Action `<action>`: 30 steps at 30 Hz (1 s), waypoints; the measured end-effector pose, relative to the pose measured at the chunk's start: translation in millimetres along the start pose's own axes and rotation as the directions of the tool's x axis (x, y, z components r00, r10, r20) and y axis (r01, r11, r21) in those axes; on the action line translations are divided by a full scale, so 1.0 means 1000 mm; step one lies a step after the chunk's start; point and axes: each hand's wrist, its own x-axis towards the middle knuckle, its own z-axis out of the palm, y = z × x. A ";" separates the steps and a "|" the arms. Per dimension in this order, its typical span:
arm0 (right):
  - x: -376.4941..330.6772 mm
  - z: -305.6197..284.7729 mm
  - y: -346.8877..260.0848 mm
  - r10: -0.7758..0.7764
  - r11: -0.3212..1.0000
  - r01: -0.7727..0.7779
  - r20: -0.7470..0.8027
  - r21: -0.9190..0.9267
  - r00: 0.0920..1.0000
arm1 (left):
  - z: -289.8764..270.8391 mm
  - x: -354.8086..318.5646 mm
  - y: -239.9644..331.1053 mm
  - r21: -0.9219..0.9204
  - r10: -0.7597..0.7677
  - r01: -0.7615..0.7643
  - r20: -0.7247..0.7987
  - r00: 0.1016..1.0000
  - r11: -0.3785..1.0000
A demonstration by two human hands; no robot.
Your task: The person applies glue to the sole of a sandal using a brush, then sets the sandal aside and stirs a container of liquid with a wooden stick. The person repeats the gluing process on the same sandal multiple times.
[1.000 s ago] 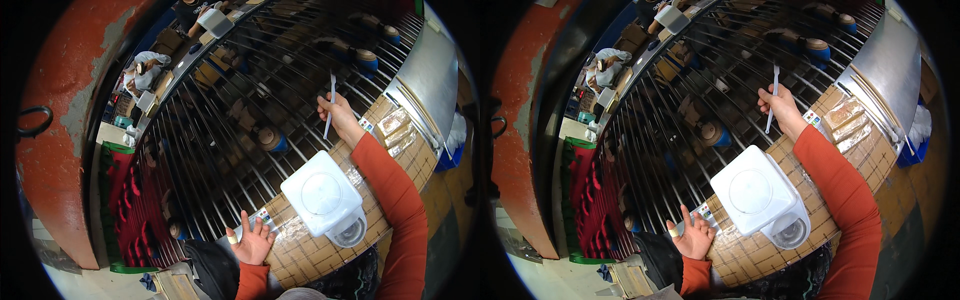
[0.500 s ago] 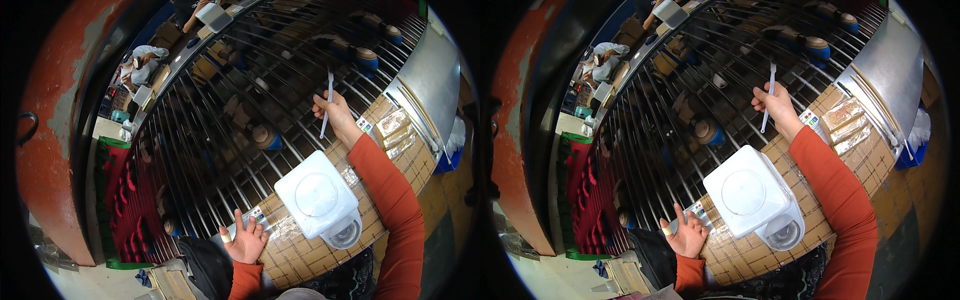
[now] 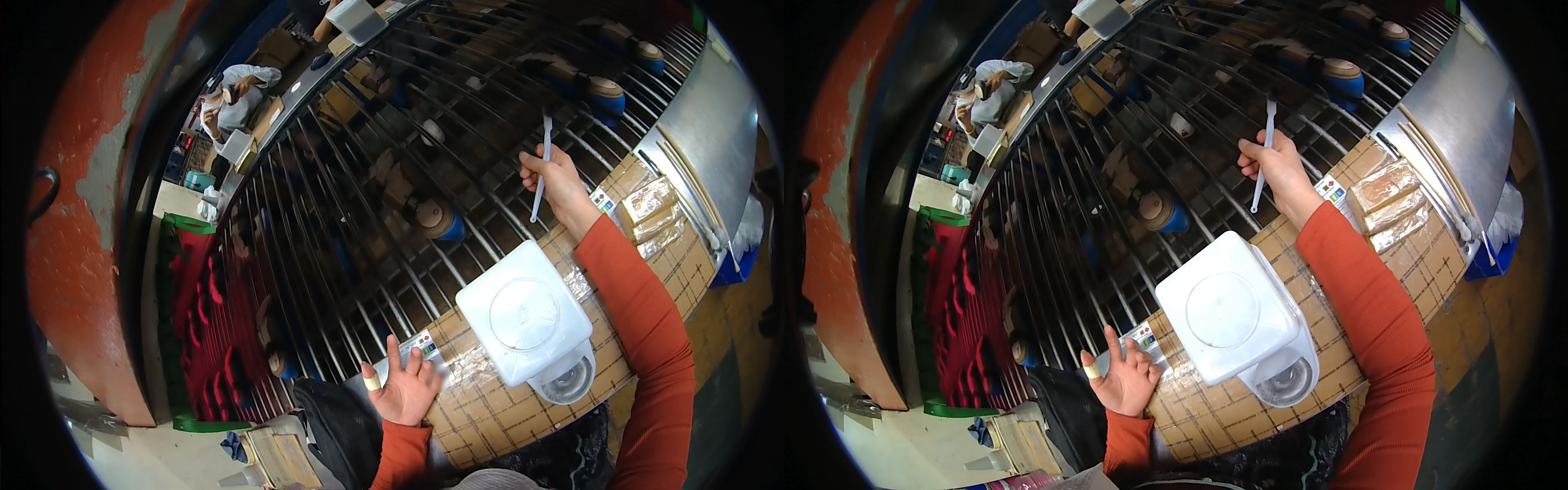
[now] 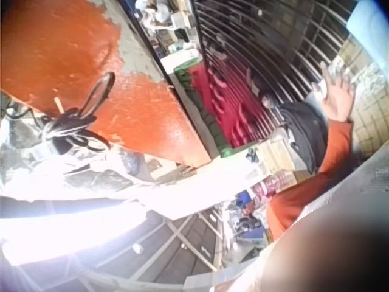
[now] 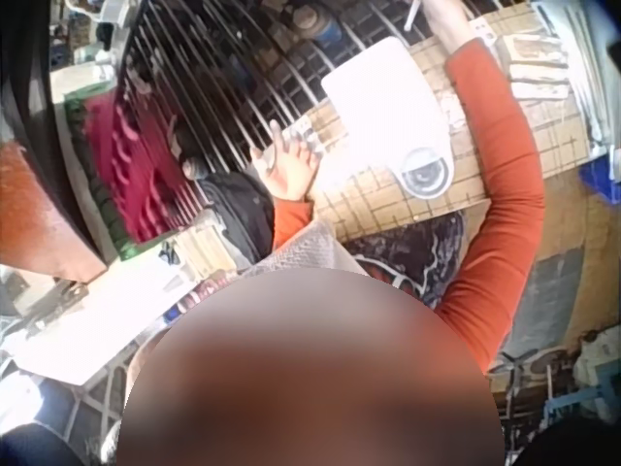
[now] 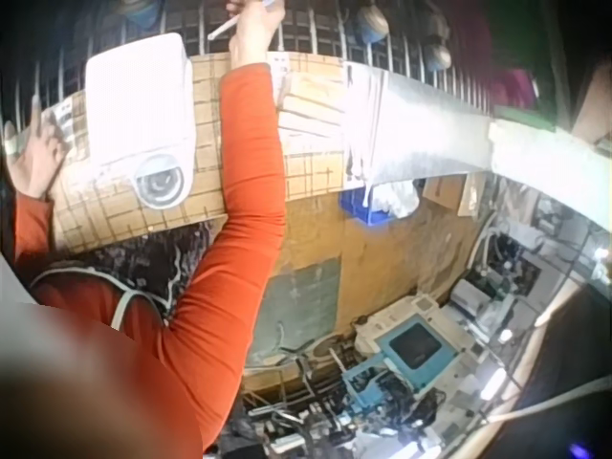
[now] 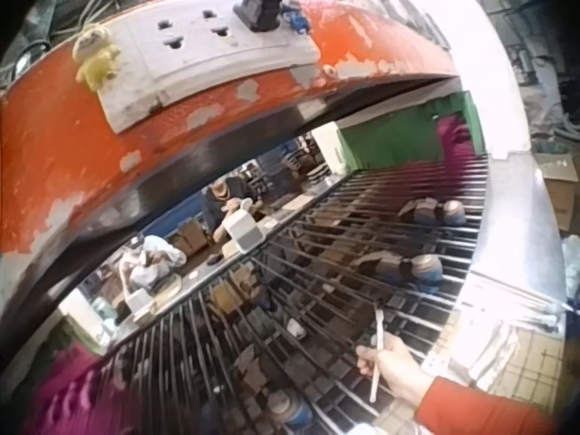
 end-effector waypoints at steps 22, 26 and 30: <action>0.001 0.003 -0.001 0.013 1.000 -0.013 -0.061 0.009 0.998 | 0.001 0.000 0.000 0.007 0.002 -0.002 -0.016 1.000 1.000; 0.001 0.003 -0.001 -0.002 0.999 0.005 -0.060 0.051 0.998 | 0.002 0.000 0.000 0.010 0.012 -0.012 -0.032 0.999 1.000; 0.001 0.001 0.000 0.014 0.999 -0.011 -0.058 0.048 0.998 | 0.001 -0.001 0.000 0.016 0.016 -0.015 -0.056 0.998 1.000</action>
